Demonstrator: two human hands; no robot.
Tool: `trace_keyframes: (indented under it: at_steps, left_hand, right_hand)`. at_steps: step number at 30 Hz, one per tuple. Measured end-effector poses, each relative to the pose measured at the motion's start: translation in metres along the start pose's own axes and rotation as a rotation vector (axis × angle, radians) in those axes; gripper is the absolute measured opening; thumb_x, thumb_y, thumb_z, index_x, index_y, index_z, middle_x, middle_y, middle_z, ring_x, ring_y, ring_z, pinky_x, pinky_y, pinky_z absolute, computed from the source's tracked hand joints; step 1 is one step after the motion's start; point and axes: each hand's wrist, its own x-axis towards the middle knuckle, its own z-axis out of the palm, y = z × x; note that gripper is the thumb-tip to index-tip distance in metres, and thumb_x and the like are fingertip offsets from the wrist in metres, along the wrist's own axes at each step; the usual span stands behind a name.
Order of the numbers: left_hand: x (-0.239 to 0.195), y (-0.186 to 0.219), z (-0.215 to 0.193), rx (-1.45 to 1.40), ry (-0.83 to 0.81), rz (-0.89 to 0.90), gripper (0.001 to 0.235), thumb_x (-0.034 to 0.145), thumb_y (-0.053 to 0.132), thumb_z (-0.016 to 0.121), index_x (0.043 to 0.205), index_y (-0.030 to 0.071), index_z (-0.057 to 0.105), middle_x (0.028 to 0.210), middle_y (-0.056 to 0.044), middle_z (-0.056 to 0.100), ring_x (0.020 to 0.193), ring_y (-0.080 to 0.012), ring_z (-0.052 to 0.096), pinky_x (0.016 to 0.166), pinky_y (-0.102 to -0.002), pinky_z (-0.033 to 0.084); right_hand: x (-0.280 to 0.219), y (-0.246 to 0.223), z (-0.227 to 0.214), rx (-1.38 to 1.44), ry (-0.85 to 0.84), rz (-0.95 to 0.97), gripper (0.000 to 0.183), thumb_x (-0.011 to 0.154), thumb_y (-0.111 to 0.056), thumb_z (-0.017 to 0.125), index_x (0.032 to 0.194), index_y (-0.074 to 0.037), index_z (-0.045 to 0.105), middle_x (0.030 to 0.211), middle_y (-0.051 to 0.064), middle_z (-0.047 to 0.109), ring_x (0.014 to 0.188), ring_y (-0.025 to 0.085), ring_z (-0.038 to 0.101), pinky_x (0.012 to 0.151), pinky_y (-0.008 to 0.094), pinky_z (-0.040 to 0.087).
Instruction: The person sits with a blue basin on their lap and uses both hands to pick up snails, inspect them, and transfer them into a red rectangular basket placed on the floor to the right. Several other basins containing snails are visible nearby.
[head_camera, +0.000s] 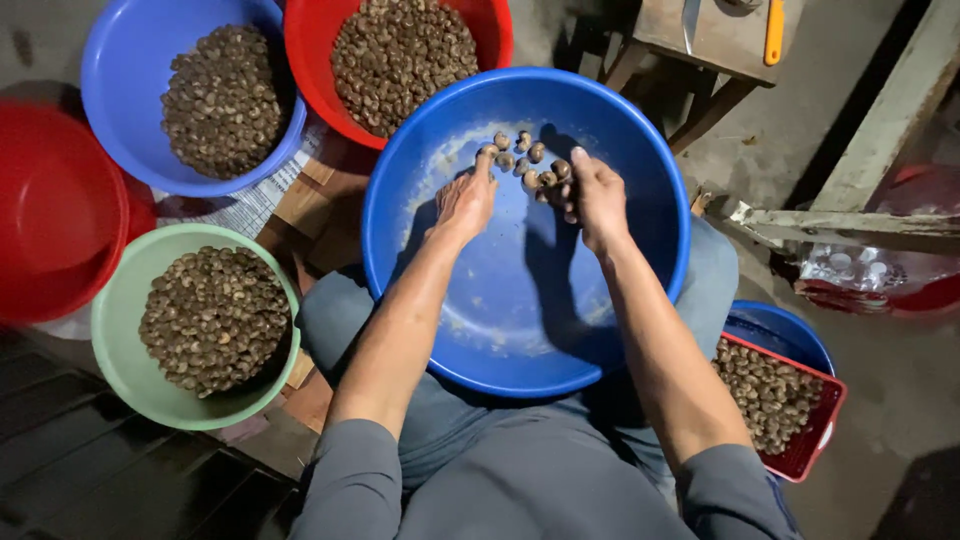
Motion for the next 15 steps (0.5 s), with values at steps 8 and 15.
trace_keyframes:
  at_steps: [8,15]
  left_hand:
    - [0.009,-0.012,0.007,0.036,0.026,0.000,0.033,0.106,0.028,0.043,0.136,0.016,0.039,0.108,-0.025,0.073,0.102,-0.0513,0.070,0.089,-0.067,0.052]
    - [0.058,-0.054,0.036,-0.385,0.357,0.203,0.027,0.105,0.025,0.054,0.084,0.008,0.053,0.061,-0.023,0.063,0.052,-0.0413,0.068,0.037,-0.040,0.046]
  right_hand:
    - [0.045,0.024,0.042,-1.332,-0.178,-0.340,0.026,0.107,-0.047,0.050,0.126,-0.030,0.046,0.101,0.012,0.074,0.103,0.041,0.071,0.093,0.058,0.051]
    - [0.039,0.029,0.063,-1.659,-0.237,-0.339,0.029,0.109,-0.041,0.043,0.130,-0.020,0.040,0.104,0.018,0.075,0.100,0.045,0.074,0.089,0.064,0.054]
